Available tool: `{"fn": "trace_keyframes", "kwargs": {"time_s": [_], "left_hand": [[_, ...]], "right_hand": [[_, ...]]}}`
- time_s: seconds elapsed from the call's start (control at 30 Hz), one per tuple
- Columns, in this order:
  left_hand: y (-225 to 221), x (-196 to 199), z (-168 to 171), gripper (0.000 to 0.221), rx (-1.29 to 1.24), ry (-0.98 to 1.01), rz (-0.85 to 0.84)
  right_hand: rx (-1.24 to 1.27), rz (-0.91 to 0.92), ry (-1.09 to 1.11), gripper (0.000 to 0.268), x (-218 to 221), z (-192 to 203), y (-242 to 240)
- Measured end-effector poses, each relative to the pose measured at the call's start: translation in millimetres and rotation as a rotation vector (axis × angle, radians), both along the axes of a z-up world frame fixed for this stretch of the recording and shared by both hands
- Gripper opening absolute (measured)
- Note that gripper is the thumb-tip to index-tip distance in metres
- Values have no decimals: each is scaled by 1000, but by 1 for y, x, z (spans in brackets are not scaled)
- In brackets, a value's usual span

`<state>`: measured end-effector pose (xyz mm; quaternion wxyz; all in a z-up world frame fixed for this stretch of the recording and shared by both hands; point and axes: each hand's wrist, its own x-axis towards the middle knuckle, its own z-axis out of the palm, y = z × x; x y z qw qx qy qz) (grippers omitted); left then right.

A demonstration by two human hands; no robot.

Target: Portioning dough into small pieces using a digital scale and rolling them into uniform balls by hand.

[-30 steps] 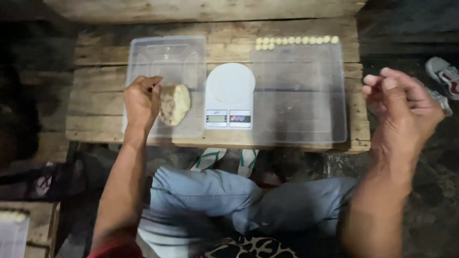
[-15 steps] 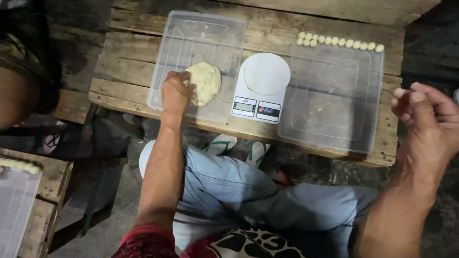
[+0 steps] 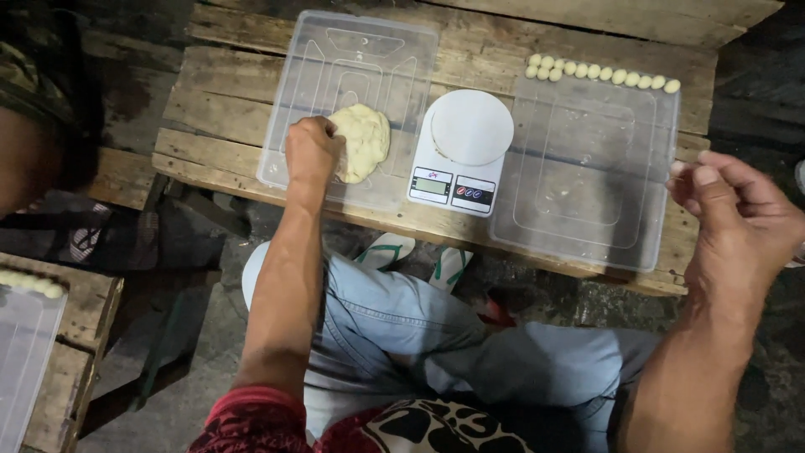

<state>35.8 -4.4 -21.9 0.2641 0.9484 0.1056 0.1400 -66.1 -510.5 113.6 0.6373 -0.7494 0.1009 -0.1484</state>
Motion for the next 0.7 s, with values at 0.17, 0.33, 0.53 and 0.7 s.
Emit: {"fn": "trace_keyframes", "kwargs": {"time_s": [0.17,0.33,0.53,0.7], "left_hand": [[1,3,-5,21,50,-40,10],[5,0,-6,19,-244,-42,75],[2,-6,-6,31,-234,-85,24],[-1,0,-4,27,-85,-119,6]], "right_hand": [[-91,14,11,16,-2,10,12],[-84,13,14,18,-1,4,8],[-121,8,-11,18,-2,1,5],[-121,22,-21,19,-1,2,10]]}}
